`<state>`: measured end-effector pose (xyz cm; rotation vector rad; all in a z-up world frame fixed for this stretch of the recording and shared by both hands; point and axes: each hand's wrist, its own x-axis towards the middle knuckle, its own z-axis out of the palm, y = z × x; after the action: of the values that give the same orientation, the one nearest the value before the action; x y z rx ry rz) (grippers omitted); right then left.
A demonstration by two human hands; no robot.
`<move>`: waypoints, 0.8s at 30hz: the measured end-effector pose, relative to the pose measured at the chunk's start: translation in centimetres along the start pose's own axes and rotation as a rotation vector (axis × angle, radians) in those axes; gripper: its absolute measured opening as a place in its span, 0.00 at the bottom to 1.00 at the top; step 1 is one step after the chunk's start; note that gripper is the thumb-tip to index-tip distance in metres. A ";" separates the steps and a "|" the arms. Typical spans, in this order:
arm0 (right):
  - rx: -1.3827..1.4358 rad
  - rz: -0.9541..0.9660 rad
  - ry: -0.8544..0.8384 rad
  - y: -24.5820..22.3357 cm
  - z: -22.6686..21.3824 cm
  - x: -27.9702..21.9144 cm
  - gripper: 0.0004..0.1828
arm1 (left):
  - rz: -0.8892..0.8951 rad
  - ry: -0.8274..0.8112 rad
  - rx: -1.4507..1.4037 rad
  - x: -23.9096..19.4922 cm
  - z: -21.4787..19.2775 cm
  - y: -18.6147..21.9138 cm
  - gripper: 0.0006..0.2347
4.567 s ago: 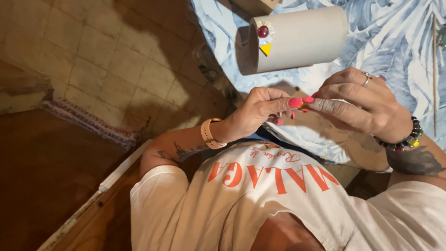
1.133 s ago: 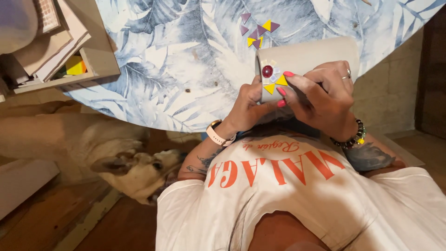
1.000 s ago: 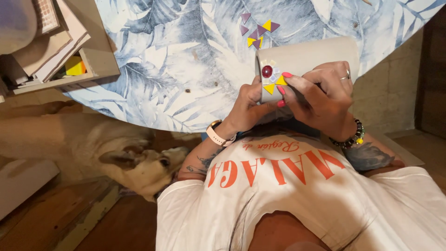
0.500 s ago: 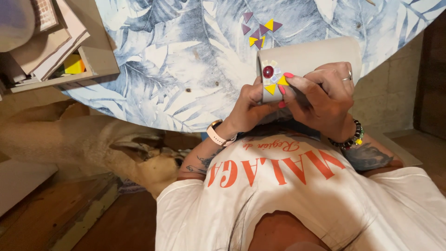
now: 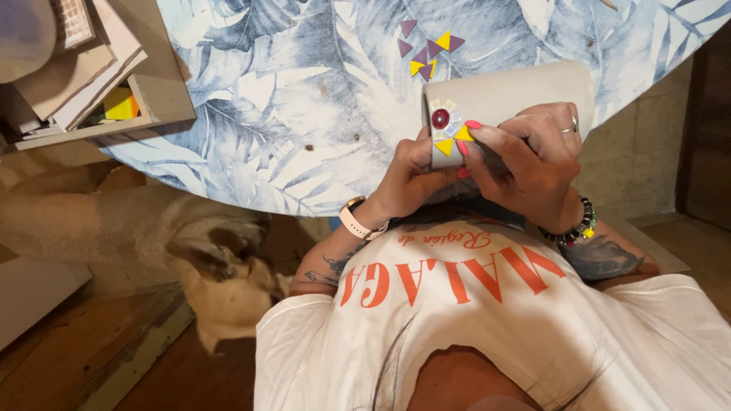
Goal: Decorating a white cylindrical container by gluing small colorful triangular pieces onto it
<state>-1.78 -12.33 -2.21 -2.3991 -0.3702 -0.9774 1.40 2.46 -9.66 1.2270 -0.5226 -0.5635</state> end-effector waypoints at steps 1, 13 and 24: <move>0.006 0.003 0.004 0.0 0.0 0.1 0.06 | -0.008 0.000 0.003 -0.1 0.0 -0.2 0.09; 0.007 0.018 -0.008 0.0 0.0 -0.1 0.06 | -0.002 0.002 -0.003 0.0 0.1 0.1 0.08; 0.015 0.013 -0.009 0.1 0.0 -0.3 0.06 | 0.000 0.015 -0.002 0.0 0.4 0.2 0.08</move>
<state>-1.93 -12.41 -2.43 -2.3907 -0.3634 -0.9548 1.19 2.23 -9.35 1.2281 -0.5094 -0.5539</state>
